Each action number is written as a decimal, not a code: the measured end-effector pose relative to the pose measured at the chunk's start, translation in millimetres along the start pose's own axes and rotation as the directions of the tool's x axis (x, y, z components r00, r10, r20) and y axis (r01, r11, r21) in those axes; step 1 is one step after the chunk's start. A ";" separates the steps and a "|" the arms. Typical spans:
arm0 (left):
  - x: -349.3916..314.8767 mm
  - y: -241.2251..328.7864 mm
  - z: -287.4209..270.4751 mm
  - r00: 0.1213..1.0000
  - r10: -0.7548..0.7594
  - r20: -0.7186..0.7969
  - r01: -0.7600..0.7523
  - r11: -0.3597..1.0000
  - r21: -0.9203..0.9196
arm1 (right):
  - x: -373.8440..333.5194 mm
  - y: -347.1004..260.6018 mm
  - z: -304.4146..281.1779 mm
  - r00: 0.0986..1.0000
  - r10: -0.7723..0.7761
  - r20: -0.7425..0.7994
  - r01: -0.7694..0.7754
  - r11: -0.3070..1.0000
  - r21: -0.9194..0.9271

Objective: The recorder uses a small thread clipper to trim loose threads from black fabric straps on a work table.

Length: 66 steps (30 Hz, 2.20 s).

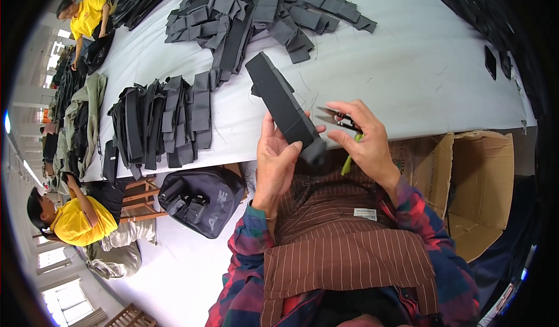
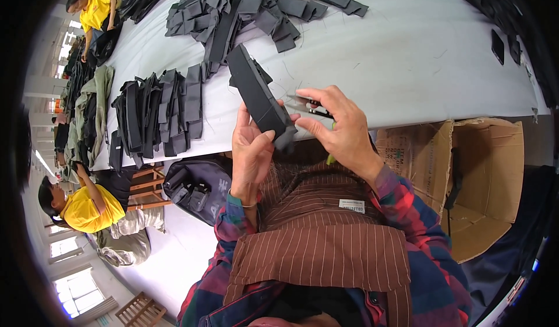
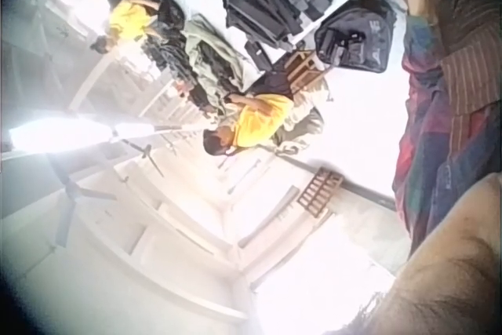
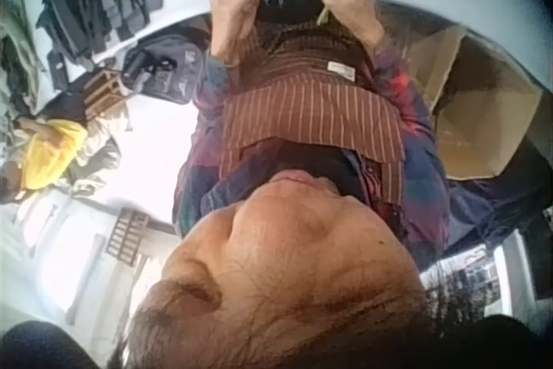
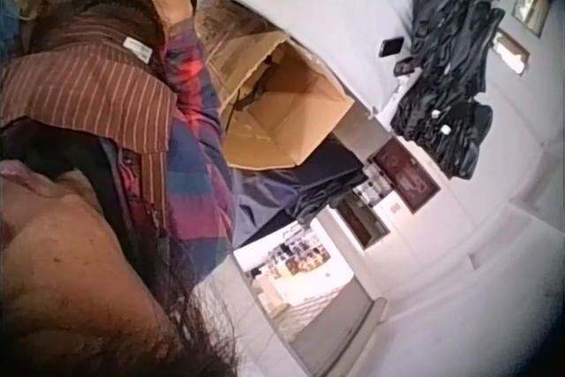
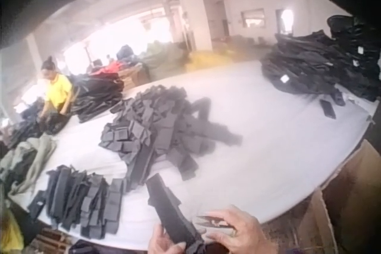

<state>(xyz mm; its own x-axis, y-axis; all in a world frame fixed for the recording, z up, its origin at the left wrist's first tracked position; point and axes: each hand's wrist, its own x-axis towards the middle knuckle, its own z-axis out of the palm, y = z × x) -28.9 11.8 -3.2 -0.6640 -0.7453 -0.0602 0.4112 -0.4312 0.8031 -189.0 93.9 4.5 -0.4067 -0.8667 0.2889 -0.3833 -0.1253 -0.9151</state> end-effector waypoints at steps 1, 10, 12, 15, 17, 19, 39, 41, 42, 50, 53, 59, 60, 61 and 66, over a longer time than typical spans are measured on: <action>-1.3 1.9 3.0 1.000 -0.012 0.007 0.012 1.000 0.000 | 3.2 2.2 -2.5 1.000 -0.030 0.010 0.030 0.997 -0.068; -3.9 -3.0 4.7 0.997 -0.040 0.069 0.037 0.998 0.050 | 13.4 7.6 -4.2 0.979 -0.183 0.085 0.200 0.939 -0.279; -4.3 -2.2 6.2 0.997 -0.047 0.063 0.043 0.998 0.052 | 14.1 7.9 -3.2 0.975 -0.211 0.070 0.223 0.932 -0.286; -5.2 0.3 6.7 0.996 -0.066 0.059 0.063 0.997 0.045 | 14.6 7.9 -2.9 0.975 -0.209 0.069 0.220 0.937 -0.270; -5.8 1.1 5.5 0.986 -0.114 0.125 0.110 0.993 0.037 | 14.9 8.9 -2.4 0.978 -0.198 0.066 0.208 0.947 -0.244; -6.9 0.2 5.4 0.984 -0.126 0.125 0.124 0.992 0.021 | 15.1 9.3 -2.3 0.980 -0.187 0.065 0.197 0.956 -0.217; -8.0 -1.1 2.2 0.976 -0.164 0.141 0.164 0.986 0.014 | 9.9 4.9 -4.7 0.968 -0.251 0.028 0.247 0.917 -0.312; -8.5 -3.0 1.5 0.976 -0.159 0.151 0.155 0.987 0.040 | 10.7 8.0 -5.4 0.966 -0.256 0.043 0.256 0.911 -0.323; -8.5 -4.0 1.5 0.976 -0.159 0.151 0.155 0.987 0.041 | 11.0 9.1 -6.4 0.964 -0.259 0.059 0.264 0.905 -0.334; -6.6 -15.3 -10.5 0.999 0.025 -0.046 -0.018 0.988 0.154 | 9.3 -3.6 -5.8 0.989 -0.128 0.078 0.130 0.991 -0.022; -8.4 -18.3 -4.3 0.998 0.034 -0.061 -0.020 0.976 0.218 | 6.6 -8.3 3.4 0.958 -0.234 0.167 0.244 0.969 -0.042; -17.1 -6.7 12.3 0.998 -0.054 0.031 0.040 0.939 0.343 | 5.3 -2.7 6.8 0.975 -0.185 0.126 0.189 0.982 -0.021; -18.2 -6.1 10.7 0.998 -0.053 0.030 0.039 0.939 0.343 | 5.3 -2.4 8.0 0.974 -0.186 0.128 0.190 0.982 -0.020; -18.5 -5.6 9.9 0.995 -0.103 0.012 0.094 0.944 0.316 | 5.6 -0.8 8.9 0.982 -0.171 0.076 0.171 0.985 0.005; -20.7 0.3 2.6 0.976 -0.211 -0.062 0.219 0.924 0.314 | 4.9 -13.6 10.2 0.996 0.089 0.006 -0.089 0.976 0.201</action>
<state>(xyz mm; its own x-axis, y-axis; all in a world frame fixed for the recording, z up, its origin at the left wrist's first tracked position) -16.7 28.4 -0.2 -0.6958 -0.6678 -0.2644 0.0379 -0.4018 0.9150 -177.3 86.4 15.5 -0.4342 -0.8774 0.2043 -0.1711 -0.1424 -0.9749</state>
